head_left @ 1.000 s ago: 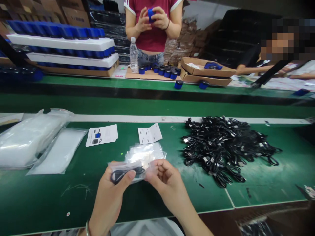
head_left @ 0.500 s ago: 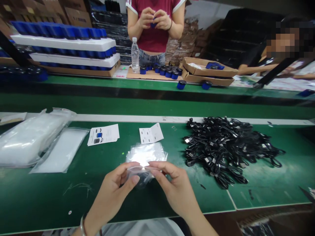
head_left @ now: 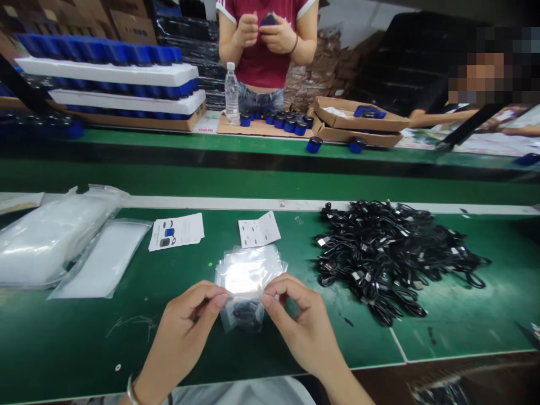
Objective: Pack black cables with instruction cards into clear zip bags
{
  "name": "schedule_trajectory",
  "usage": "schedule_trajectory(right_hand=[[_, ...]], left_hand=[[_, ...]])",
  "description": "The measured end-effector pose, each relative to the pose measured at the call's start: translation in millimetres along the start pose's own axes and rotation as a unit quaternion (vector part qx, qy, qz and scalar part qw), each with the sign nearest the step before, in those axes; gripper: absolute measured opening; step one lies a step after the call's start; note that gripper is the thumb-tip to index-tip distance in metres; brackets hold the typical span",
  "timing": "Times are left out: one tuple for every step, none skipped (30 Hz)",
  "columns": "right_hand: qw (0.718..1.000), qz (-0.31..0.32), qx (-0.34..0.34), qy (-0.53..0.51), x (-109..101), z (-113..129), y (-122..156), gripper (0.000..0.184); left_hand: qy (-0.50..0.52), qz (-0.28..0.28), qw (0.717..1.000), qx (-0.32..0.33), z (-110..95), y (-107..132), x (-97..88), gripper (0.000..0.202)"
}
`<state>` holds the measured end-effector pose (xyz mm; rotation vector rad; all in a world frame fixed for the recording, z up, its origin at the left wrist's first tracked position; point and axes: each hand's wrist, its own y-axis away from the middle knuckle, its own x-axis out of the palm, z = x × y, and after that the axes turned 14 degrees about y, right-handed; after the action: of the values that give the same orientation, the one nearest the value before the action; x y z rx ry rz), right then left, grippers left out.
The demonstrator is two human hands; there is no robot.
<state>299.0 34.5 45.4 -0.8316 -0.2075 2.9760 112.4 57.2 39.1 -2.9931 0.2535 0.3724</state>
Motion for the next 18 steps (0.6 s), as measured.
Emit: schedule_trajectory(right_hand=[[1.000,0.004,-0.003,0.000,1,0,0,0.012],[1.000,0.009,-0.005,-0.001,2,-1,0,0.011],[1.000,0.012,-0.007,-0.003,3,-1,0,0.011],[1.000,0.013,-0.007,-0.006,3,-1,0,0.011],[1.000,0.010,-0.007,-0.009,4,-2,0,0.011],[1.000,0.005,-0.005,-0.012,4,-2,0,0.012],[1.000,-0.002,-0.005,-0.013,5,-3,0,0.012],[1.000,-0.011,-0.005,-0.014,5,-4,0,0.013],[1.000,-0.017,-0.005,-0.017,6,-5,0,0.013],[1.000,-0.019,-0.006,-0.023,8,-5,0,0.012],[0.999,-0.016,-0.006,-0.031,10,-6,0,0.009],[0.999,-0.009,-0.006,-0.040,14,-6,1,0.008],[0.999,-0.003,-0.004,-0.049,18,-6,2,0.009],[0.998,-0.005,0.001,-0.058,24,-6,4,0.012],[0.998,-0.015,0.008,-0.067,30,-5,5,0.016],[0.996,-0.037,0.019,-0.077,36,-5,7,0.020],[0.994,-0.064,0.030,-0.087,42,-5,10,0.024],[0.990,-0.092,0.039,-0.099,47,-5,12,0.025]], left_hand=[[-0.008,0.000,1.000,0.017,0,0,0.0,0.016],[-0.013,-0.002,0.999,0.030,1,0,0.3,0.016],[-0.014,-0.002,0.999,0.040,1,0,0.8,0.016],[-0.014,-0.002,0.999,0.043,1,0,1.5,0.015],[-0.013,0.001,0.999,0.040,2,1,2.2,0.015],[-0.010,0.005,0.999,0.032,3,1,3.0,0.015],[-0.007,0.012,1.000,0.021,3,1,3.8,0.016],[-0.004,0.018,1.000,0.009,4,2,4.9,0.016],[0.000,0.022,1.000,-0.003,4,2,6.4,0.017],[0.007,0.018,1.000,-0.011,3,3,8.5,0.018],[0.014,0.008,1.000,-0.015,2,3,11.2,0.020],[0.023,-0.011,1.000,-0.018,1,4,14.7,0.021],[0.032,-0.035,0.999,-0.020,0,6,18.9,0.022],[0.039,-0.061,0.997,-0.020,-1,8,23.4,0.023],[0.044,-0.081,0.996,-0.017,-2,10,28.1,0.022],[0.046,-0.091,0.995,-0.012,-2,12,32.5,0.021],[0.043,-0.091,0.995,-0.003,0,15,36.4,0.020],[0.036,-0.081,0.996,0.009,2,17,39.5,0.018]])
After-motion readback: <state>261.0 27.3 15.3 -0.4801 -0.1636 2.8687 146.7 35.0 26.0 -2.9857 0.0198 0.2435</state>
